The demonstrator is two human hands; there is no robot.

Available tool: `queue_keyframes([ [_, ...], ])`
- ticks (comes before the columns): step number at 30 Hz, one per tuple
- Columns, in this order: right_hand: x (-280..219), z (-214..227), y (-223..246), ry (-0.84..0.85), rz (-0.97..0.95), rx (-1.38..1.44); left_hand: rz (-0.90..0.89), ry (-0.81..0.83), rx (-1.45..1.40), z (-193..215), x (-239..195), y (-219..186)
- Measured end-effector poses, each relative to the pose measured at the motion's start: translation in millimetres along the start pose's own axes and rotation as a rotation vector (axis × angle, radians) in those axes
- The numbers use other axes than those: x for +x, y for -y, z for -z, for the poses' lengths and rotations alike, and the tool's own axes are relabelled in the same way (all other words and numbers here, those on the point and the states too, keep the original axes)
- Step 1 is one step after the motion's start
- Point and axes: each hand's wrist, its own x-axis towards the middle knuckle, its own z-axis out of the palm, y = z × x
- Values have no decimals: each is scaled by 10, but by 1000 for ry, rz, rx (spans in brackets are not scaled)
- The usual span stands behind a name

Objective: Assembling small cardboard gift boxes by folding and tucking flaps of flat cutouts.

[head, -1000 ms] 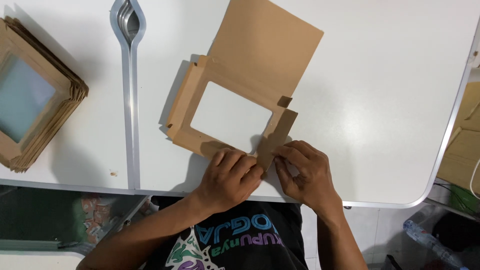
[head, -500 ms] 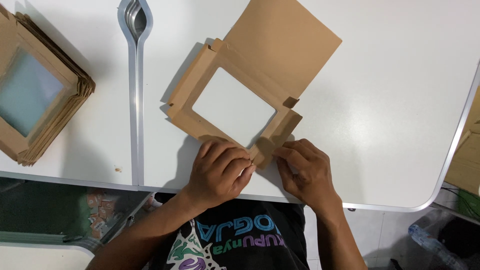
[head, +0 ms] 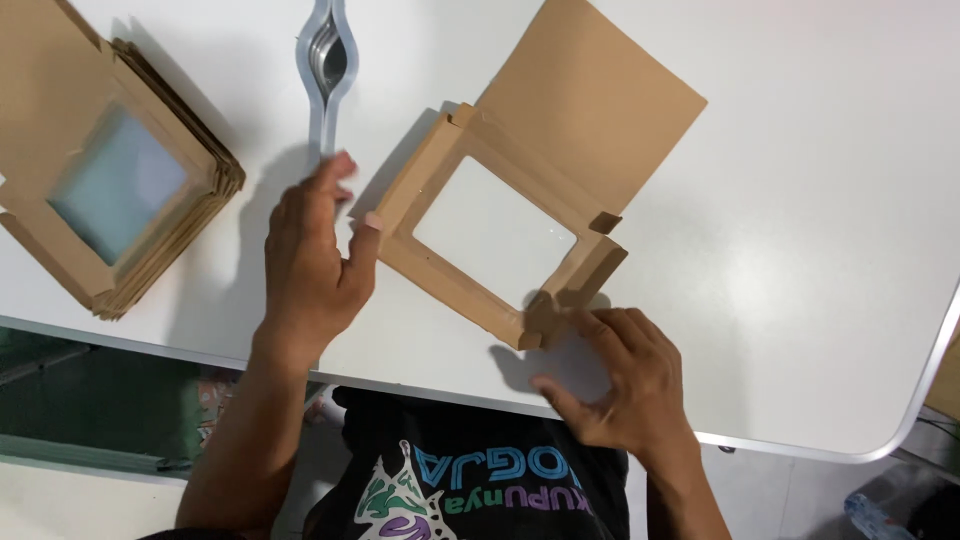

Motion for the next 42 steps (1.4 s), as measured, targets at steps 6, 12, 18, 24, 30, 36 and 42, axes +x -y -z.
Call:
queue_keyframes([
  [6,-3,-155,114,-49,-3,-55,-326,8,-19,-89,-106,23],
  [12,-70,-30,-136,-26,-14,-84,-347,130,-6,-53,-2,78],
  [18,157,90,-120,-199,-422,-1,119,375,45,-41,539,-233],
  [24,748,-37,-470,-204,-426,-94,-320,48,156,-483,794,-121],
  [30,710,-90,-512,-223,-357,-131,-432,-166,155,-802,720,120],
  [36,678,-123,-508,-250,-271,-195,-498,-195,-36,-654,700,11],
  [42,609,-216,-616,-330,-209,-160,-458,-278,10,-798,619,73],
])
